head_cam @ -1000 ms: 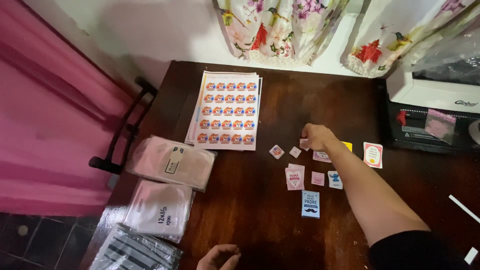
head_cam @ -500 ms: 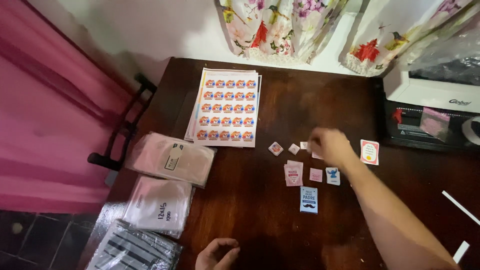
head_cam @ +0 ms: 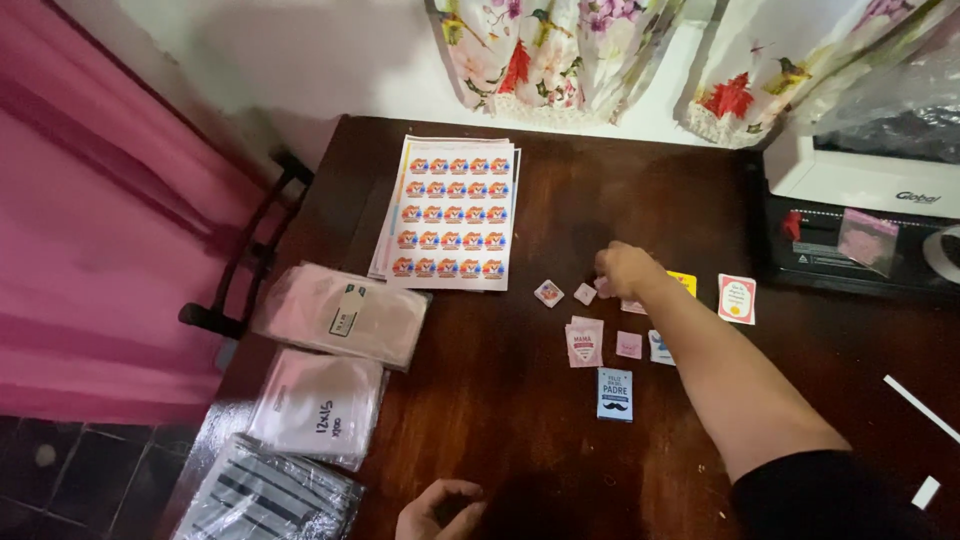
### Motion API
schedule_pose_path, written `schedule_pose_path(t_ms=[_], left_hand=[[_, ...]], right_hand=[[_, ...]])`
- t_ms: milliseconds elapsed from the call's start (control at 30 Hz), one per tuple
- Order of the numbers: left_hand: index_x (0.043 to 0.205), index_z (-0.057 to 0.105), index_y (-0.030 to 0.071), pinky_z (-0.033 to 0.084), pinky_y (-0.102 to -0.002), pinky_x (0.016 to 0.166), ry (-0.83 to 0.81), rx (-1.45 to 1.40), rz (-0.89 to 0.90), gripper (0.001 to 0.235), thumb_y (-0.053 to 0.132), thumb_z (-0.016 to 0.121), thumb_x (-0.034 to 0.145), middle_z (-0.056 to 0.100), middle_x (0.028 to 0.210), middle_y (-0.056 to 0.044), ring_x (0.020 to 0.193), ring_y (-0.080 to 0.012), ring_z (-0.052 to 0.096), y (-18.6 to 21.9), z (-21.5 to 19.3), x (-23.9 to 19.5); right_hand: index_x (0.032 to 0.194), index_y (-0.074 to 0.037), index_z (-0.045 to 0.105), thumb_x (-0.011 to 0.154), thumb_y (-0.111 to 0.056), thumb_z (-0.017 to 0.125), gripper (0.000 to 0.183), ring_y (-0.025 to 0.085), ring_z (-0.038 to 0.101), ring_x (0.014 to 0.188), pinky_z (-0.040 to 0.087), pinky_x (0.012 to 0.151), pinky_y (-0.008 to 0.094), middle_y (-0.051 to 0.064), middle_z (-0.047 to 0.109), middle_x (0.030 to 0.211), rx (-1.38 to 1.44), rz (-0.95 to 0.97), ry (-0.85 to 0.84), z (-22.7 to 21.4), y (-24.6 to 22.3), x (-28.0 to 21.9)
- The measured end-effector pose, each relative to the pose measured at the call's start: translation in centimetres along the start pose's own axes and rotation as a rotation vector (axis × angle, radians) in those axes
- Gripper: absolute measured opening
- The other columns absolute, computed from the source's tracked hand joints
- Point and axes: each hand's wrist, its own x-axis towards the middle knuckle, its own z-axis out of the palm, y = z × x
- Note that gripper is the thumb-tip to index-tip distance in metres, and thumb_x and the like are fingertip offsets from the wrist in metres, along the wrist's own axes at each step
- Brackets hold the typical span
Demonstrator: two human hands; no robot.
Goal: The person folds small, colorful printed paper squares into compact shapes by hand. They repeatedly pick up a square, fold it in half, and then fold it again, placing the finished items on the table. The person also handles a roll of tape and a pair of scissors on the table.
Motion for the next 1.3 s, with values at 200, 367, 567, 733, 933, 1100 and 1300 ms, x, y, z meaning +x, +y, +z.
schedule_pose_path(t_ms=[200,367,567,733,933,1100,1300], left_hand=[[0.09,0.081,0.003,0.058,-0.029,0.081,0.046,-0.013,0.101,0.014,0.005,0.085,0.076,0.082,0.082,-0.009,0.082,-0.0145,0.076,-1.6,-0.8,0.7],[0.089,0.081,0.005,0.059,-0.029,0.083,0.066,0.039,0.015,0.015,0.007,0.084,0.075,0.083,0.083,-0.008,0.084,-0.0155,0.078,3.0,0.3,-0.4],[0.09,0.081,0.006,0.058,-0.029,0.087,0.043,0.081,0.04,0.017,0.009,0.084,0.074,0.084,0.085,-0.008,0.087,-0.0158,0.079,3.5,0.4,-0.4],[0.088,0.081,0.004,0.059,-0.029,0.085,0.015,0.082,0.056,0.015,0.009,0.085,0.075,0.084,0.085,-0.009,0.086,-0.0165,0.078,3.4,1.3,0.3],[0.12,0.063,0.0,0.062,-0.043,0.087,-0.395,-0.636,-0.171,0.039,0.028,0.068,0.094,0.072,0.118,-0.016,0.105,-0.0293,0.073,7.6,6.4,-1.1],[0.144,0.049,0.012,0.057,-0.042,0.099,-0.985,-0.76,-0.14,0.054,0.039,0.063,0.1,0.065,0.128,-0.015,0.116,-0.0298,0.067,12.1,7.9,-3.7],[0.111,0.059,0.007,0.057,-0.04,0.099,-0.894,-0.806,-0.126,0.025,0.029,0.07,0.105,0.069,0.111,-0.01,0.108,-0.0226,0.069,8.3,9.0,-5.8]], right_hand=[[0.099,-0.01,0.077,0.07,-0.032,0.082,0.037,0.033,0.064,0.116,0.054,0.096,0.045,0.015,0.073,0.105,-0.059,0.03,-0.063,0.0,0.3,0.4],[0.107,-0.009,0.071,0.066,-0.031,0.086,0.049,0.038,0.065,0.11,0.054,0.093,0.047,0.018,0.072,0.109,0.094,0.104,-0.017,0.0,0.8,-0.2],[0.1,-0.014,0.077,0.069,-0.034,0.086,0.038,0.034,0.064,0.115,0.053,0.097,0.044,0.015,0.072,0.113,0.028,0.102,-0.039,-0.6,0.0,-1.1],[0.106,-0.014,0.073,0.072,-0.029,0.085,0.038,0.034,0.069,0.107,0.056,0.094,0.043,0.016,0.074,0.111,0.2,0.241,-0.009,-5.2,-4.2,-7.1],[0.089,-0.009,0.068,0.072,-0.016,0.092,0.03,0.02,0.062,0.102,0.05,0.087,0.038,0.003,0.07,0.117,0.681,-0.205,0.103,-6.5,-15.8,-20.4],[0.097,-0.009,0.065,0.068,-0.006,0.085,0.035,0.013,0.065,0.092,0.053,0.086,0.031,0.002,0.071,0.093,1.0,-0.167,-0.282,-8.7,-21.5,-26.8],[0.094,-0.008,0.061,0.069,-0.002,0.086,0.035,0.011,0.069,0.091,0.054,0.087,0.03,0.0,0.073,0.092,1.145,-0.211,-0.258,-7.7,-21.9,-30.3]])
